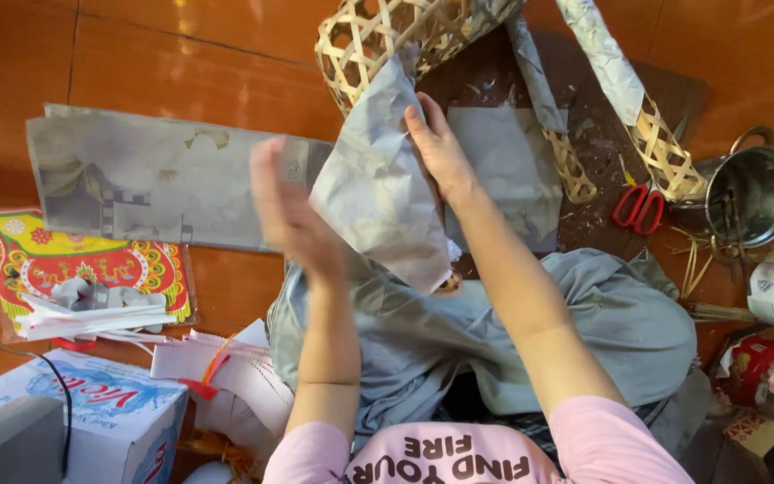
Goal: Wrapping decorative paper around the structural elements of a woven bamboo frame using glue.
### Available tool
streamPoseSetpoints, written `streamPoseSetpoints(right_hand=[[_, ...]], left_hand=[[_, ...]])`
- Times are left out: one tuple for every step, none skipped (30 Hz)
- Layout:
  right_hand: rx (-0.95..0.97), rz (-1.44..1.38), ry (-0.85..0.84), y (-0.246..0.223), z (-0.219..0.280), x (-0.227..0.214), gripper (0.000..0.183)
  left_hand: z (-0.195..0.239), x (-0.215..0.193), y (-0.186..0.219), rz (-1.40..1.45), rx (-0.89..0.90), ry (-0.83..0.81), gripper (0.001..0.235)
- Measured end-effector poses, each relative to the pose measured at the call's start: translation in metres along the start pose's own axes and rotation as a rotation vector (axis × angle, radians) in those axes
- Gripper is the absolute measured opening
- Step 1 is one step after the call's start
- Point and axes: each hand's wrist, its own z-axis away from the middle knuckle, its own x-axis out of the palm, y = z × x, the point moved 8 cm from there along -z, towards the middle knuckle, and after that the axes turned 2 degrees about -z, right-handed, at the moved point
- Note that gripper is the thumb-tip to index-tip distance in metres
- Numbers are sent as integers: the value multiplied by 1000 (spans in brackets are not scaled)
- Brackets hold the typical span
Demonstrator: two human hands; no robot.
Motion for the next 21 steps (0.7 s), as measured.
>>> streamPoseSetpoints(right_hand=[[-15, 45, 23, 2, 3, 2, 77], [-7, 45, 24, 5, 5, 6, 77], [-19, 6, 37, 4, 5, 8, 74], [-31, -33, 50, 2, 5, 11, 72], [-25, -31, 53, 11, 3, 6, 72], [-17, -73, 56, 19, 2, 2, 70], [-16, -121, 60, 26, -2, -1, 68], [-15, -125, 63, 21, 1, -1, 68], [7, -130, 48, 18, 3, 2, 66], [29, -135, 32, 15, 4, 5, 66], [35, -139, 38, 12, 10, 4, 66], [72, -132, 23, 13, 15, 5, 66], [103, -119, 5, 9, 18, 5, 68], [103, -118, 8, 3, 19, 4, 68], [124, -137, -11, 1, 22, 6, 69], [145, -156, -29, -1, 25, 8, 71], [147, -164, -27, 3, 26, 6, 71], [168, -227, -47, 8, 26, 7, 71], [189, -289, -68, 13, 27, 8, 71], [191, -296, -66, 21, 29, 3, 71], [181, -330, -64, 26, 31, -4, 69]], left_hand=[[16, 7, 40, 98, 264, 10, 50], [26, 24, 42, 93, 257, 9, 50], [38, 59, 49, -50, 322, -169, 65], [52, 94, 54, -194, 386, -348, 84], [55, 102, 38, -193, 378, -350, 84], [58, 113, 18, -307, 351, -355, 83], [59, 123, -1, -423, 331, -363, 83], [61, 126, -3, -425, 332, -368, 83], [62, 128, -8, -380, 294, -369, 83], [62, 129, -13, -336, 256, -370, 83], [65, 129, -13, -339, 252, -377, 83], [67, 129, -16, -302, 213, -385, 83], [67, 132, -17, -259, 179, -386, 83], [65, 135, -19, -257, 179, -389, 83], [64, 134, -25, -277, 154, -368, 86], [63, 134, -30, -297, 129, -347, 89], [63, 135, -37, -304, 130, -353, 89], [63, 136, -43, -268, 119, -357, 88], [63, 136, -50, -232, 107, -361, 88], [61, 135, -46, -239, 107, -365, 88], [61, 133, -40, -199, 109, -360, 91]])
